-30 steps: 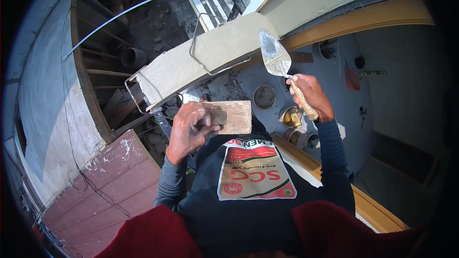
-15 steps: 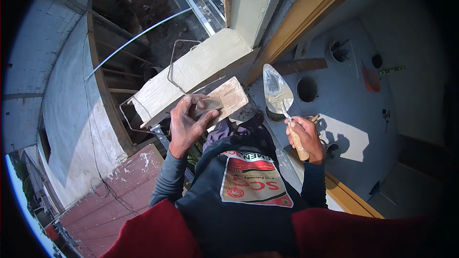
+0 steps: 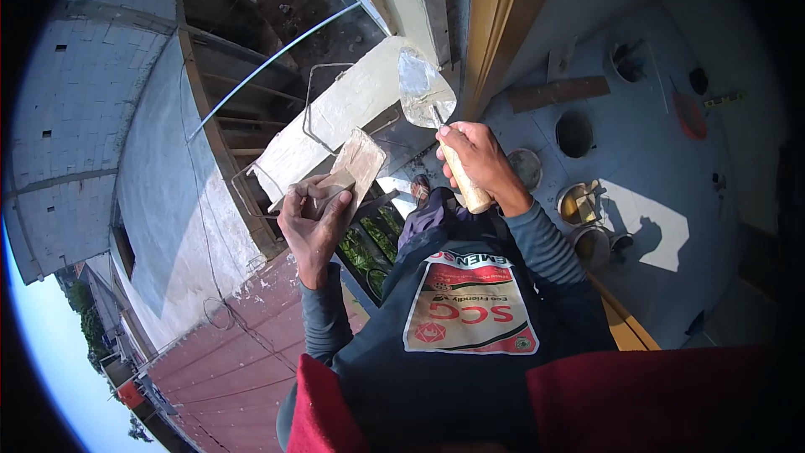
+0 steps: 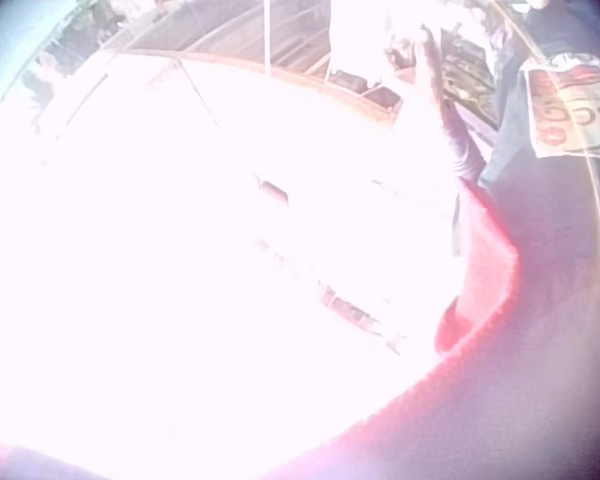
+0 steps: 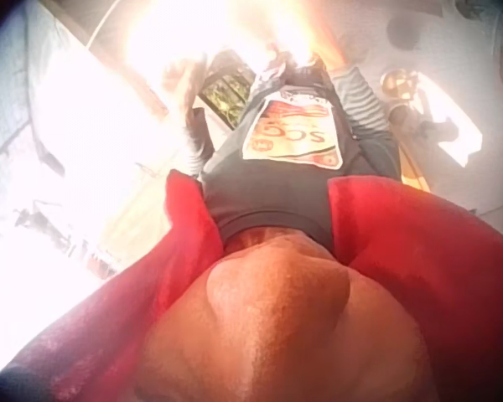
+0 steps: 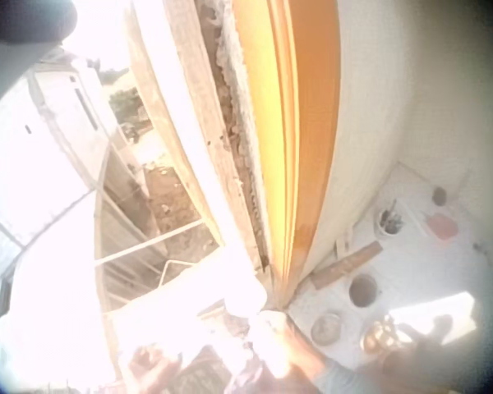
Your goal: The person applies plaster to the corner of a wall using a trowel while holding a board, and later smooths the edges of the wall with a sanding block.
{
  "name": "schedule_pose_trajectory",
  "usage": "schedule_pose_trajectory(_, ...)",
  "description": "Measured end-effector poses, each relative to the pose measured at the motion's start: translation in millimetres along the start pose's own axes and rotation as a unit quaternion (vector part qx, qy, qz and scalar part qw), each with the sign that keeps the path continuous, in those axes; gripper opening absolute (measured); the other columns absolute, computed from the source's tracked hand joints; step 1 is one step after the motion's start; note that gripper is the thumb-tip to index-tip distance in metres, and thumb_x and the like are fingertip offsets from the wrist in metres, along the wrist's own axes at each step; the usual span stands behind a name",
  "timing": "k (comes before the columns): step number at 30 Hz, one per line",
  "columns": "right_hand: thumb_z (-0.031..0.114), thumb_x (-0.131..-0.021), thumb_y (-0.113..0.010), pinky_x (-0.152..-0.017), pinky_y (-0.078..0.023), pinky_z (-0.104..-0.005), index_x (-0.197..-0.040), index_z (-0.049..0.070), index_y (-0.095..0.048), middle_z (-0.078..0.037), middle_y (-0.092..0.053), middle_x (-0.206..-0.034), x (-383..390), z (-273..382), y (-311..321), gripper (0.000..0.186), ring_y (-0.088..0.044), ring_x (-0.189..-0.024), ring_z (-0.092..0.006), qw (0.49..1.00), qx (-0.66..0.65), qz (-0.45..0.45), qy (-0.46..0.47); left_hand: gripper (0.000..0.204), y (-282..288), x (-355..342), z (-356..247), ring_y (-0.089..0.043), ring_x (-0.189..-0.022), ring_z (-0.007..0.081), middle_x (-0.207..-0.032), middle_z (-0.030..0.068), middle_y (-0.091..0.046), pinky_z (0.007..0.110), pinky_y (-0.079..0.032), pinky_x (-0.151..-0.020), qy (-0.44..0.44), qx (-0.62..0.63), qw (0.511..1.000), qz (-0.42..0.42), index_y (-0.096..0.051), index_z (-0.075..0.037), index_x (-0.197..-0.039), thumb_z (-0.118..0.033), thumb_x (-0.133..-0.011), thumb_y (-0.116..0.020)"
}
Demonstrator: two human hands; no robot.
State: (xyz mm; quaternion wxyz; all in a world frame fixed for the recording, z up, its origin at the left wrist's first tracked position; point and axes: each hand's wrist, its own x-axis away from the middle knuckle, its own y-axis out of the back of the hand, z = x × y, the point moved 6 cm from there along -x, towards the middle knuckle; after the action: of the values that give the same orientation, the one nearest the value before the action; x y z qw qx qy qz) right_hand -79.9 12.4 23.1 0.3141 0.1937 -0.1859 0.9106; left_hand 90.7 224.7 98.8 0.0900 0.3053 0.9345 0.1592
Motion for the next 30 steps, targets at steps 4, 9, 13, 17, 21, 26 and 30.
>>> schedule_pose_trajectory(4,0.032,-0.100,-0.055,-0.044,-0.049,-0.0271,-0.095,-0.001,-0.059,-0.006,-0.061,-0.078,-16,-4,-18,0.034,-0.059,-0.053,-0.0114,0.999,0.027,0.035,-0.018,0.034,20,5,6,-0.066,-0.095,0.0178,-0.106,0.0162,-0.071,0.031,-0.052,-0.086,0.022,0.034,0.999,-0.001,-0.057,-0.002,-0.088,-0.010,-0.075,-0.087)
schedule_pose_trajectory(9,0.030,-0.099,-0.058,-0.041,-0.045,-0.0254,-0.096,-0.002,-0.059,-0.008,-0.060,-0.080,20,-10,-33,0.032,-0.058,-0.052,-0.0110,0.977,-0.032,0.203,-0.053,0.041,39,-7,-4,-0.065,-0.098,0.0201,-0.105,0.0174,-0.070,0.033,-0.050,-0.091,0.005,0.083,0.996,-0.024,-0.052,-0.005,-0.089,-0.011,-0.073,-0.089)
schedule_pose_trajectory(13,0.033,-0.099,-0.059,-0.043,-0.042,-0.0224,-0.102,-0.002,-0.063,-0.005,-0.059,-0.078,77,-39,6,0.036,-0.055,-0.053,-0.0095,0.983,-0.121,0.114,-0.075,0.040,29,-20,0,-0.067,-0.096,0.0219,-0.104,0.0193,-0.069,0.034,-0.052,-0.088,0.036,0.126,0.991,0.035,-0.051,-0.005,-0.091,-0.012,-0.076,-0.087)
schedule_pose_trajectory(17,0.028,-0.094,-0.062,-0.048,-0.044,-0.0245,-0.101,-0.001,-0.064,-0.003,-0.060,-0.077,119,-115,63,0.030,-0.056,-0.058,-0.0086,0.984,-0.129,-0.073,-0.099,0.040,-30,-15,16,-0.067,-0.095,0.0230,-0.103,0.0197,-0.069,0.034,-0.052,-0.088,0.067,0.127,0.973,0.180,-0.051,-0.004,-0.093,-0.012,-0.077,-0.086)
schedule_pose_trajectory(21,0.027,-0.087,-0.064,-0.055,-0.051,-0.0313,-0.095,-0.001,-0.065,-0.009,-0.064,-0.079,129,-222,122,0.029,-0.064,-0.065,-0.0169,0.965,0.043,-0.210,-0.154,0.032,-119,4,28,-0.062,-0.082,0.0136,-0.090,0.0124,-0.069,0.027,-0.049,-0.077,0.034,-0.012,0.944,0.328,-0.057,0.000,-0.091,-0.012,-0.079,-0.084)
schedule_pose_trajectory(26,0.022,-0.083,-0.062,-0.069,-0.055,-0.0437,-0.096,-0.008,-0.067,-0.024,-0.069,-0.082,92,-322,206,0.033,-0.071,-0.077,-0.0342,0.897,0.274,-0.266,-0.224,0.026,-234,31,72,-0.066,-0.073,0.0170,-0.079,0.0139,-0.068,0.031,-0.051,-0.069,-0.017,-0.089,0.900,0.426,-0.059,0.001,-0.091,-0.011,-0.080,-0.079)
schedule_pose_trajectory(30,0.018,-0.078,-0.057,-0.081,-0.054,-0.0476,-0.089,-0.010,-0.068,-0.035,-0.067,-0.096,45,-389,270,0.032,-0.068,-0.098,-0.0424,0.886,0.269,-0.310,-0.214,0.023,-322,57,111,-0.069,-0.079,0.0323,-0.086,0.0180,-0.069,0.039,-0.052,-0.074,-0.070,-0.169,0.862,0.473,-0.060,-0.001,-0.097,-0.010,-0.080,-0.073)
